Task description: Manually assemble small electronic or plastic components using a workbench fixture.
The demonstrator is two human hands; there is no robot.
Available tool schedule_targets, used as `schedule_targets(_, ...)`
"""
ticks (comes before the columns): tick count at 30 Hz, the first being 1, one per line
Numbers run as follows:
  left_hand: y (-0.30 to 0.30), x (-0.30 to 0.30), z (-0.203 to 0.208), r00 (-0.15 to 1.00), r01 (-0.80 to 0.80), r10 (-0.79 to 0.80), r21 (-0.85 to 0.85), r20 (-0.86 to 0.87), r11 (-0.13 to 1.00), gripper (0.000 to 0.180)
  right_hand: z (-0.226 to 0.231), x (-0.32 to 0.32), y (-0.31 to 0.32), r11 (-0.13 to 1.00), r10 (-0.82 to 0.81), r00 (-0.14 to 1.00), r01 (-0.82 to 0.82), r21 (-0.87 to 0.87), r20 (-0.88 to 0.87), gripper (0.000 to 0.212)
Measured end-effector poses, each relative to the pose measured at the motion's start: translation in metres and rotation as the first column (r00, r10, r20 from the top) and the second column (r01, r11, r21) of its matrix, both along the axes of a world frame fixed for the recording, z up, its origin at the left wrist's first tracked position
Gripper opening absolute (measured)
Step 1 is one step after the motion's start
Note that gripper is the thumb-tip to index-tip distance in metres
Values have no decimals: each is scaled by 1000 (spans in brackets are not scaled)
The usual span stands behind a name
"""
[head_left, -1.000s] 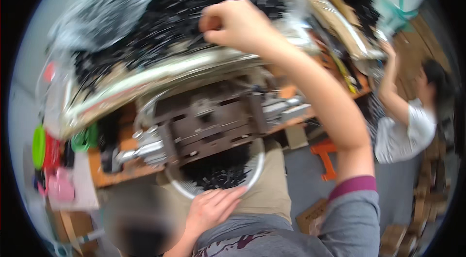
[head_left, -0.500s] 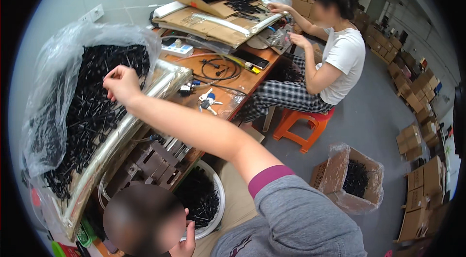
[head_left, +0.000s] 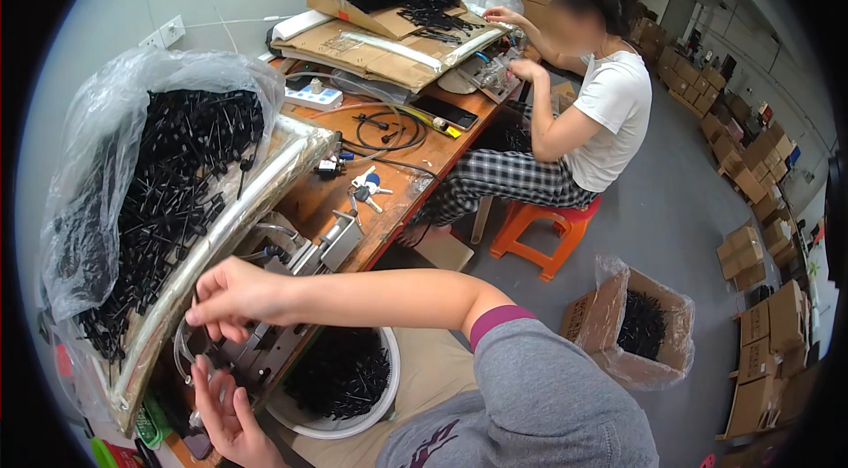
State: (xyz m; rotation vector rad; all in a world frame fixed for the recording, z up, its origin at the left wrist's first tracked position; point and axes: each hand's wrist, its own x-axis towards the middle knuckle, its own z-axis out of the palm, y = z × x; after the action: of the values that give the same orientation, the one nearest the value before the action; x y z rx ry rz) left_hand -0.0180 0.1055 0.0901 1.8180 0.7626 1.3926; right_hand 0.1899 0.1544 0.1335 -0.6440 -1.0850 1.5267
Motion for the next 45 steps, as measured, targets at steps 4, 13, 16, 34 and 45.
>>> schedule_targets(4,8,-8,-5,987,-47,61,96,-148,994,36,-11,-6,-11,994,98,995,-99,-41,-22,21)
schedule_targets(13,-4,-10,-7,940,-52,118,207,-320,977,30,11,26,49,692,-695,528,307,653,488,24)
schedule_targets(16,-12,-3,-1,901,-63,154,230,-405,971,29,10,43,89,460,-885,120,77,885,449,20)
schedule_targets(34,2,27,-28,693,61,206,340,-691,938,21,31,41,136,707,-696,168,-11,707,698,16)
schedule_targets(45,15,36,-21,704,68,205,352,-680,933,26,64,69,73,964,-204,925,133,229,322,29)
